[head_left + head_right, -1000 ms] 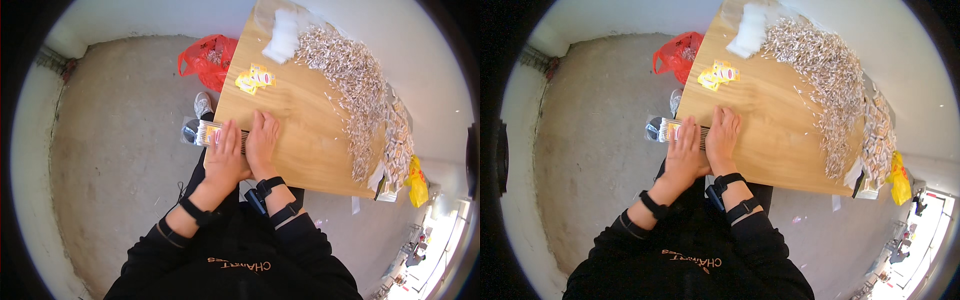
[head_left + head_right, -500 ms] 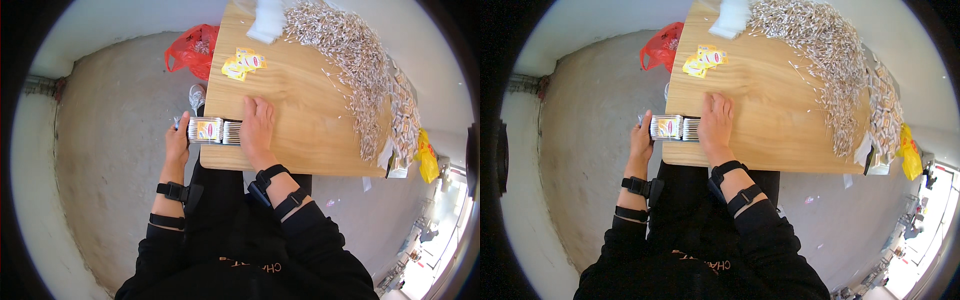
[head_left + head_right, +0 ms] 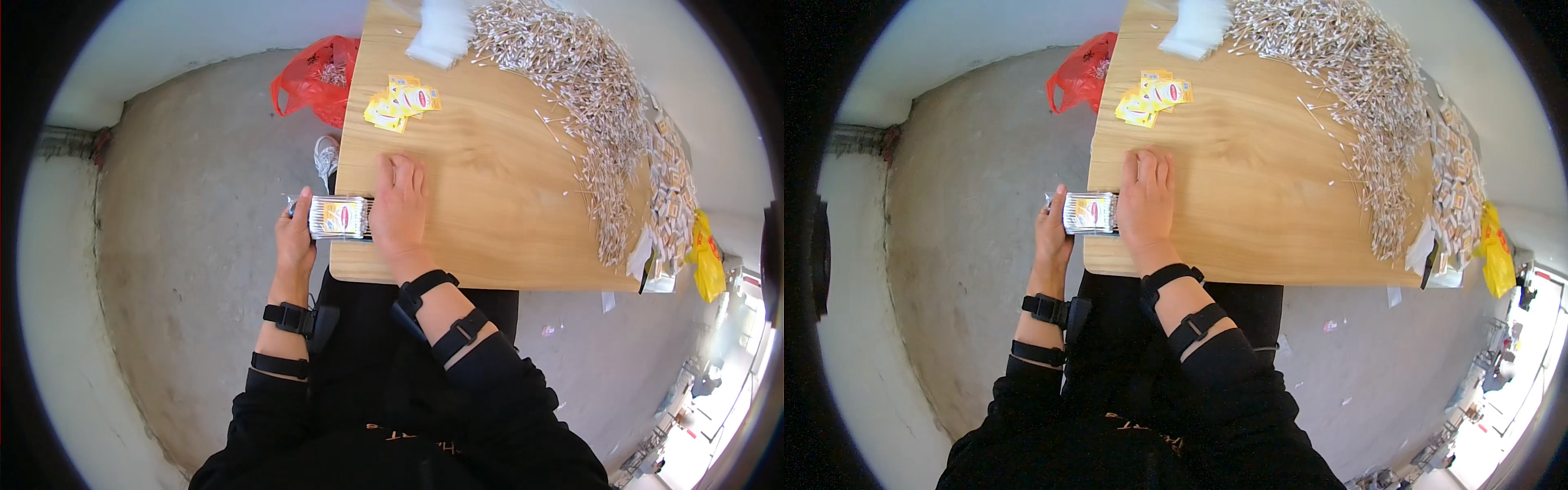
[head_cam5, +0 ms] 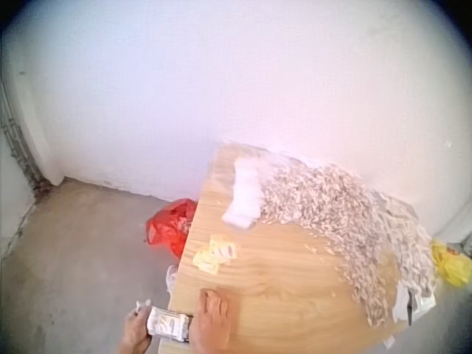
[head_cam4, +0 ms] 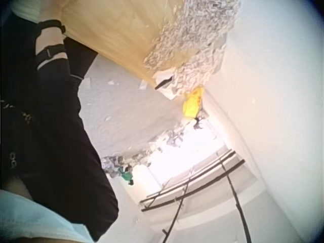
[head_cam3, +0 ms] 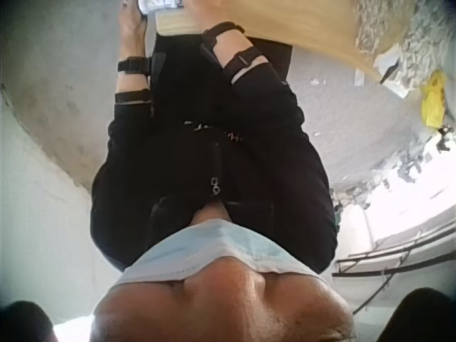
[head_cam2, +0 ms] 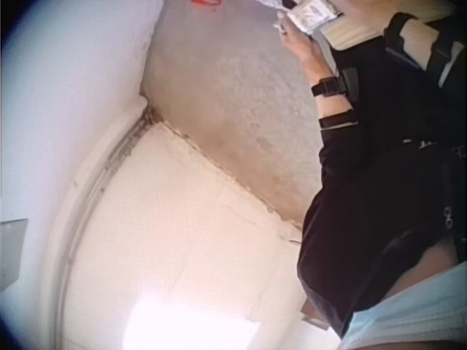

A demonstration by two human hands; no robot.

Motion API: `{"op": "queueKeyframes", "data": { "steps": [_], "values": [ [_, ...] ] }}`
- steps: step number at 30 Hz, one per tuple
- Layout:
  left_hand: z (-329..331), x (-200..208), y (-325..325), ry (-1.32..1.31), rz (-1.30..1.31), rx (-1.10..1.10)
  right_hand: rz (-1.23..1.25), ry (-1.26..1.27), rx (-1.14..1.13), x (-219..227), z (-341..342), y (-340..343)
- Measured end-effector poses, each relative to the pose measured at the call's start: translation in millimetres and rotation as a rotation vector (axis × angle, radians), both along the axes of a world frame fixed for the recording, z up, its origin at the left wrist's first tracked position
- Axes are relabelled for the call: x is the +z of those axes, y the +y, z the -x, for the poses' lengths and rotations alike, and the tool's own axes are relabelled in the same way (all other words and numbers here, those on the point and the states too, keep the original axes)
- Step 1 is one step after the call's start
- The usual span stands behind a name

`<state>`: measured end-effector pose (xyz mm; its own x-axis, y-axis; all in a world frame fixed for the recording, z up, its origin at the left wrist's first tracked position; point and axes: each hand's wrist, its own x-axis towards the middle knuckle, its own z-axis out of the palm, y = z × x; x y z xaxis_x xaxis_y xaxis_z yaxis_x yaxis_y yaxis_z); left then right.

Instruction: Arranging and packaging cotton swabs into small plastic bags.

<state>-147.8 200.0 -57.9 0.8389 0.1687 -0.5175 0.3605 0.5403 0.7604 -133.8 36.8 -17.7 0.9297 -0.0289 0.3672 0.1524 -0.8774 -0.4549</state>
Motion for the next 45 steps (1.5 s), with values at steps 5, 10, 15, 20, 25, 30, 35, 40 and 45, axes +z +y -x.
{"op": "queueKeyframes", "data": {
  "steps": [5, 10, 15, 20, 25, 30, 35, 40, 45],
  "values": [
    [3, 8, 1, -0.008, -0.104, 0.036, -0.014, -0.001, 0.009, -5, 2, 10],
    [5, 20, -3, -0.005, -0.204, 0.016, -1.34, 0.019, -0.234, -4, 34, -4],
    [2, 27, -7, 0.026, -0.235, 0.013, -1.332, 0.049, -0.037, -3, 45, 12],
    [3, 21, -9, 0.006, -0.32, 0.067, -1.132, 0.201, -0.011, 3, 47, 40],
    [4, 27, -10, -0.047, -0.361, 0.055, -1.388, 0.147, -0.002, -6, 41, 42],
    [4, 27, -6, -0.02, -0.303, 0.039, -1.457, 0.035, -0.073, -2, 40, 39],
    [3, 23, -11, -0.041, -0.293, 0.069, -1.438, 0.143, -0.02, 6, 39, 53],
    [4, 21, -5, -0.056, -0.349, 0.042, -1.342, 0.141, -0.035, 1, 38, 55],
    [3, 33, -10, 0.033, -0.147, 0.061, -1.318, 0.155, -0.026, 0, 38, 54]
  ]
}}
